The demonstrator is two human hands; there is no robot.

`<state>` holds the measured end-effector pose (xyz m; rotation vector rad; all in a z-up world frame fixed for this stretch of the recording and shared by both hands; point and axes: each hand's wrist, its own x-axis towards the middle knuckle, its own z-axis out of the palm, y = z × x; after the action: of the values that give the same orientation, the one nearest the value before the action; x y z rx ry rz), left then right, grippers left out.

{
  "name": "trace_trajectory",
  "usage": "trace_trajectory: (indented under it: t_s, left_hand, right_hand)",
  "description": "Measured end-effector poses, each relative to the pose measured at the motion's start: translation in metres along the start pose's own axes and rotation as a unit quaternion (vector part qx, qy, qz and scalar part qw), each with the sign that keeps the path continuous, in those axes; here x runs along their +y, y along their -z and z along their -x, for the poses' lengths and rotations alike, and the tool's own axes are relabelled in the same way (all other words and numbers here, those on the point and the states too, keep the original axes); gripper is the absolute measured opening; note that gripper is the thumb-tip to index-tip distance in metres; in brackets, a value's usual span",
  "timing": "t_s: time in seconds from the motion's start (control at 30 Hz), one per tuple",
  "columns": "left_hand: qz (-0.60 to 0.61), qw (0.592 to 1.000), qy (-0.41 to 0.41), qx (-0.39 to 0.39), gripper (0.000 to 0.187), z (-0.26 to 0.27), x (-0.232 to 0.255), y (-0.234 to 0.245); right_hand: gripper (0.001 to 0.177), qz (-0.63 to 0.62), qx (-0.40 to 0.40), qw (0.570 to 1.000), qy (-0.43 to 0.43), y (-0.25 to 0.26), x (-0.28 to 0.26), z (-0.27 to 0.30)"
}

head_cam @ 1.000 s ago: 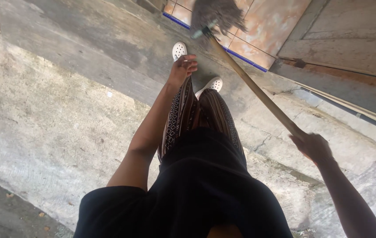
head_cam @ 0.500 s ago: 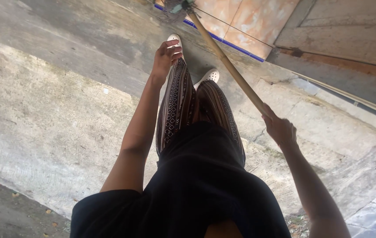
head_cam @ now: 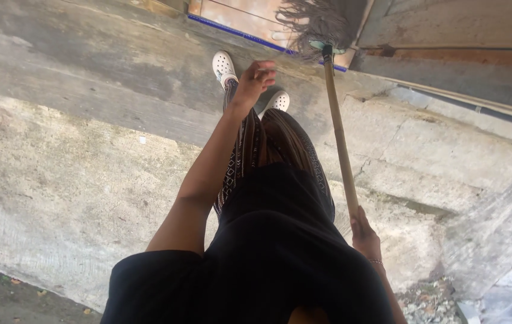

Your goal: Mop the floor at an entryway or threshold.

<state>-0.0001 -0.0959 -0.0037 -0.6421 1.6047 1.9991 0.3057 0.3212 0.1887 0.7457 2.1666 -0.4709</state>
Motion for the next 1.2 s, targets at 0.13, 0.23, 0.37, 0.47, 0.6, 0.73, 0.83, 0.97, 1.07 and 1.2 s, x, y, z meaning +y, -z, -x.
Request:
trace_trajectory:
  t_s: [0.13, 0.23, 0.37, 0.47, 0.6, 0.73, 0.83, 0.97, 1.07, 1.2]
  left_hand:
    - [0.035, 0.999, 0.008, 0.003, 0.031, 0.006, -0.016, 0.022]
    - [0.028, 0.998, 0.001, 0.053, 0.032, 0.013, -0.015, 0.049]
    - [0.053, 0.995, -0.011, 0.083, 0.033, 0.03, -0.008, 0.082]
    - [0.092, 0.988, -0.011, 0.121, 0.031, 0.036, -0.009, 0.108]
    - [0.133, 0.981, 0.011, 0.14, 0.03, 0.056, 0.005, 0.134]
    - [0.12, 0.98, 0.029, 0.153, 0.03, 0.073, 0.02, 0.162]
    - [0.106, 0.981, 0.044, 0.157, 0.033, 0.07, 0.027, 0.183]
    - [0.09, 0.981, 0.046, 0.165, 0.033, 0.053, 0.046, 0.199]
    - [0.092, 0.981, 0.03, 0.168, 0.033, 0.045, 0.062, 0.201]
    - [0.072, 0.984, 0.017, 0.163, 0.031, 0.036, 0.072, 0.188]
  right_hand:
    - [0.07, 0.022, -0.06, 0.997, -0.042, 0.016, -0.07, -0.037]
    - [0.086, 0.033, -0.041, 0.997, 0.055, 0.025, -0.117, -0.088]
    - [0.091, 0.034, -0.027, 0.991, 0.125, 0.042, -0.228, -0.162]
    - [0.096, 0.03, -0.032, 0.991, 0.124, 0.042, -0.347, -0.195]
    - [0.094, 0.022, 0.008, 0.959, 0.284, 0.016, -0.451, -0.269]
    - [0.093, 0.074, -0.04, 0.951, 0.297, 0.012, -0.565, -0.235]
    - [0.088, 0.135, -0.014, 0.924, 0.359, -0.021, -0.603, -0.272]
    - [0.068, 0.191, -0.006, 0.898, 0.396, -0.04, -0.63, -0.276]
    - [0.063, 0.23, -0.036, 0.898, 0.372, -0.041, -0.629, -0.263]
    - [0.059, 0.232, -0.04, 0.904, 0.358, -0.031, -0.593, -0.254]
